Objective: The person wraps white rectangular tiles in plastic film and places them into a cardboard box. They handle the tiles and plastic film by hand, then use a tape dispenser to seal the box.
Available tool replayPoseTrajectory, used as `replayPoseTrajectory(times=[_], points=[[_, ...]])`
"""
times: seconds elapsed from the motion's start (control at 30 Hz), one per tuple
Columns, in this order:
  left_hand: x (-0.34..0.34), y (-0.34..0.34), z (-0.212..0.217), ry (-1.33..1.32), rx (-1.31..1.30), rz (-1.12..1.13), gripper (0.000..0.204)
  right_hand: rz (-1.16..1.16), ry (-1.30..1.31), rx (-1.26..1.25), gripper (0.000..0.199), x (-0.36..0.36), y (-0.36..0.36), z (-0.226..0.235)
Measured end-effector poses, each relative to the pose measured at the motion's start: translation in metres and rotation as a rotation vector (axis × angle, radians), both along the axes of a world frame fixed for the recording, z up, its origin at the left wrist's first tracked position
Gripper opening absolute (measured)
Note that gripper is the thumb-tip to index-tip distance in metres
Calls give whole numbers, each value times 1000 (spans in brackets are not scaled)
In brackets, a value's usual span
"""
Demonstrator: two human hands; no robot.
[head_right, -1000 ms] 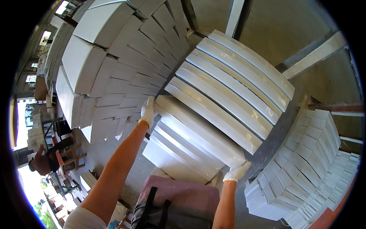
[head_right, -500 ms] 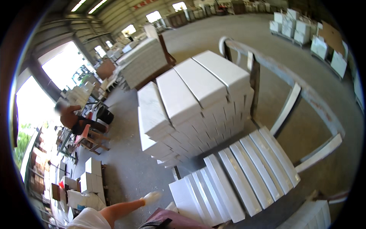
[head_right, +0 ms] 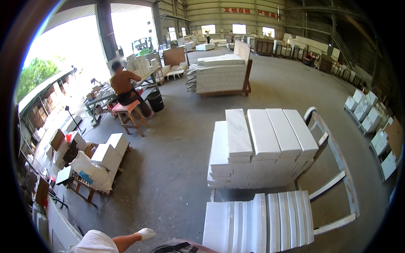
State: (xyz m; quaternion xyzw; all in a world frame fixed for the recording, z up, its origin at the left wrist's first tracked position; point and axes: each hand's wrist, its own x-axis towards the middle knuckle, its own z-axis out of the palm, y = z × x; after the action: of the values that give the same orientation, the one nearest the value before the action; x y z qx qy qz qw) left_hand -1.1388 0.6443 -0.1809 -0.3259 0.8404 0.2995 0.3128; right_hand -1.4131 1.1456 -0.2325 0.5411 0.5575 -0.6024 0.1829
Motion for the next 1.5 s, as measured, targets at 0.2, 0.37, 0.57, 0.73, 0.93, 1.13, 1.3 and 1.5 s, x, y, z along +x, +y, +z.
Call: replayPoseTrajectory(times=[0.2, 0.37, 0.57, 0.73, 0.93, 1.13, 1.3, 1.5], points=[[-11, -33, 68, 201, 203, 277, 47, 339, 12, -76, 45, 54, -121, 13], [130, -98, 79, 349, 91, 760, 53, 788, 12, -385, 42, 99, -322, 46], [389, -83, 43, 420, 66, 1698, 29, 1295, 294, -521, 42, 126, -530, 153], [485, 79, 22, 198, 112, 2265, 25, 1505, 228, -550, 41, 163, -597, 150], [394, 145, -20, -5, 269, 1827, 43, 1633, -188, -430, 26, 179, -592, 73], [280, 107, -11, 307, -123, 1488, 46, 2059, -154, -449, 18, 200, -655, 146], [235, 137, -12, 372, -361, 1794, 39, 2246, -41, -196, 24, 199, -737, 157], [229, 205, -45, -49, -120, 1562, 24, 2472, -70, -254, 31, 228, -786, 69]])
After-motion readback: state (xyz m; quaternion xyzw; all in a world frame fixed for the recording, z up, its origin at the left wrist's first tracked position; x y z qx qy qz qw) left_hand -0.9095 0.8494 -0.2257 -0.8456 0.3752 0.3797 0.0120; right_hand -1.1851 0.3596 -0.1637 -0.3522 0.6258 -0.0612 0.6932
